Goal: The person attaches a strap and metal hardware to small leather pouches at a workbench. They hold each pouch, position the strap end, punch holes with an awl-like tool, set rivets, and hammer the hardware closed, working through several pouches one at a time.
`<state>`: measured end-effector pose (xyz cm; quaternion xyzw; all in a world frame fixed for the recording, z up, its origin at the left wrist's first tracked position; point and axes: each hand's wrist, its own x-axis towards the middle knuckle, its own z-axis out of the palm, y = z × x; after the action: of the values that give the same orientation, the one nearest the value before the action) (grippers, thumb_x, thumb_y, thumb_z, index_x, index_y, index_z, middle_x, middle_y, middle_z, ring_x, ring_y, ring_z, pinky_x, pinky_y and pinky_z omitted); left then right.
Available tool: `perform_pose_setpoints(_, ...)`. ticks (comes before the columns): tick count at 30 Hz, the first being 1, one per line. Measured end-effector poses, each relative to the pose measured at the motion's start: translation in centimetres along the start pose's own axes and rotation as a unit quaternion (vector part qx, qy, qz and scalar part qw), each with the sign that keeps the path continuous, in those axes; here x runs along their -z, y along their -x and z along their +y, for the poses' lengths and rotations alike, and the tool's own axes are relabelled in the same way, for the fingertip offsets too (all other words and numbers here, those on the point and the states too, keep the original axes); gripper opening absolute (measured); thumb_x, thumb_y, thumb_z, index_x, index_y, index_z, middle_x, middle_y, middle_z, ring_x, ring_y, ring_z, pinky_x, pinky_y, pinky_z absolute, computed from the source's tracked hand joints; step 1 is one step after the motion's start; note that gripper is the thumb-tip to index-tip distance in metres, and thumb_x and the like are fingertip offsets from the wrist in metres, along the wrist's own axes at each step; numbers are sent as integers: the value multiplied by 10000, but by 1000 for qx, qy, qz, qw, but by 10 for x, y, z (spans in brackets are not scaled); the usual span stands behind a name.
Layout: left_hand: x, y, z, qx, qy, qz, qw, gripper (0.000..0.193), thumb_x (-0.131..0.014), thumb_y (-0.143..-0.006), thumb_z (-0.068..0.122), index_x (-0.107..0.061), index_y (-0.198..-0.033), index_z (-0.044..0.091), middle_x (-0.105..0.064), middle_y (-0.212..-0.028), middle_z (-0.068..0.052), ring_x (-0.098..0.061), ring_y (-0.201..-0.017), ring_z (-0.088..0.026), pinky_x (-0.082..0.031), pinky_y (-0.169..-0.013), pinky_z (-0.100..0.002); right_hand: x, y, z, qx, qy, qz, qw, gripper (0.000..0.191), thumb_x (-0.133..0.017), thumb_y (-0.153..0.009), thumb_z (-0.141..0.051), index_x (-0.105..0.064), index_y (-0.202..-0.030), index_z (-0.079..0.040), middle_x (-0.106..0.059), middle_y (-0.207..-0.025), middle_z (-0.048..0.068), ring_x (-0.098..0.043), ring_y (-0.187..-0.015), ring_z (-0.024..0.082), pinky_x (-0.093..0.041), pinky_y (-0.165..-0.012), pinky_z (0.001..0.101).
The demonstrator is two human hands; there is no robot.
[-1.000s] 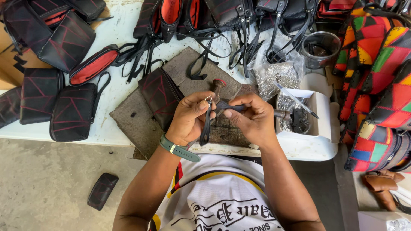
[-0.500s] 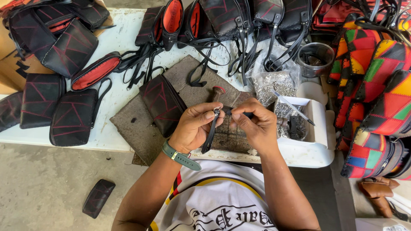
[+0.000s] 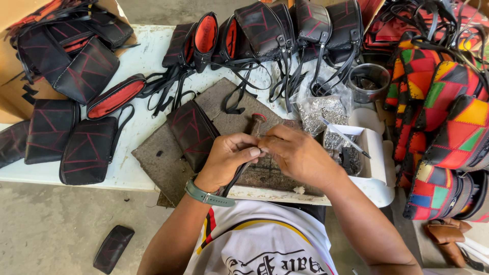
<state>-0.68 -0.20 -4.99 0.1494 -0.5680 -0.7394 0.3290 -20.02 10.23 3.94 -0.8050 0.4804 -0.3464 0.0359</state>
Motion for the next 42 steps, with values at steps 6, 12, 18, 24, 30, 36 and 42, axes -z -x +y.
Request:
perform_pose_setpoints(6,-2,-5,-13,-11,120,7,993,244,-719,-936,12,-698,-1166,-67,-753,-1051,-150,-712,-945,-184,-573,-855,-311,-35,14,12,-96,-125,137,978,121,-736,-913,11,-719,-1021,-41,-698,-1013,76,-712,-904,230,-577,-784,339)
perform_pose_setpoints(12,6,-8,-25,-10,244,36,969,269,-731,-949,26,-699,-1205,-51,-746,-1056,-161,-716,-976,-223,-574,-905,-364,-41,21,22,-160,-456,222,847,148,-741,-897,54,-689,-1022,-6,-674,-1113,44,-718,-990,163,-592,-898,321)
perform_pose_setpoints(18,2,-8,-29,-39,211,7,977,271,-731,-961,22,-711,-1224,-42,-744,-1092,-148,-698,-990,-210,-563,-941,-364,-34,20,7,-146,-188,171,956,175,-819,-843,11,-754,-1005,-2,-740,-1024,93,-715,-937,169,-564,-825,280)
perform_pose_setpoints(24,-3,-4,-21,-21,219,-10,975,235,-737,-952,23,-718,-1181,-26,-738,-1098,-136,-702,-987,-206,-579,-891,-357,-27,26,5,-125,-217,170,953,142,-824,-849,-22,-774,-982,-29,-778,-1031,93,-750,-931,156,-592,-827,277)
perform_pose_setpoints(30,1,3,-14,-4,193,-54,980,221,-743,-961,26,-726,-1175,-29,-739,-1086,-138,-710,-964,-204,-601,-849,-355,-28,37,9,-120,-334,138,925,142,-785,-866,32,-765,-1000,-9,-764,-1073,117,-731,-989,168,-575,-873,285)
perform_pose_setpoints(36,2,4,-14,-22,145,-90,985,230,-759,-952,5,-716,-1176,-19,-734,-1075,-128,-723,-956,-196,-619,-865,-351,-30,44,8,-111,-370,153,909,152,-783,-866,59,-759,-1006,3,-747,-1082,130,-716,-1002,172,-573,-880,290)
perform_pose_setpoints(42,3,4,-13,-18,64,-78,995,227,-758,-941,25,-720,-1156,-38,-744,-1053,-123,-737,-932,-182,-642,-842,-347,-39,50,14,-116,-368,139,912,150,-795,-849,76,-760,-982,18,-742,-1062,137,-718,-976,171,-578,-865,285)
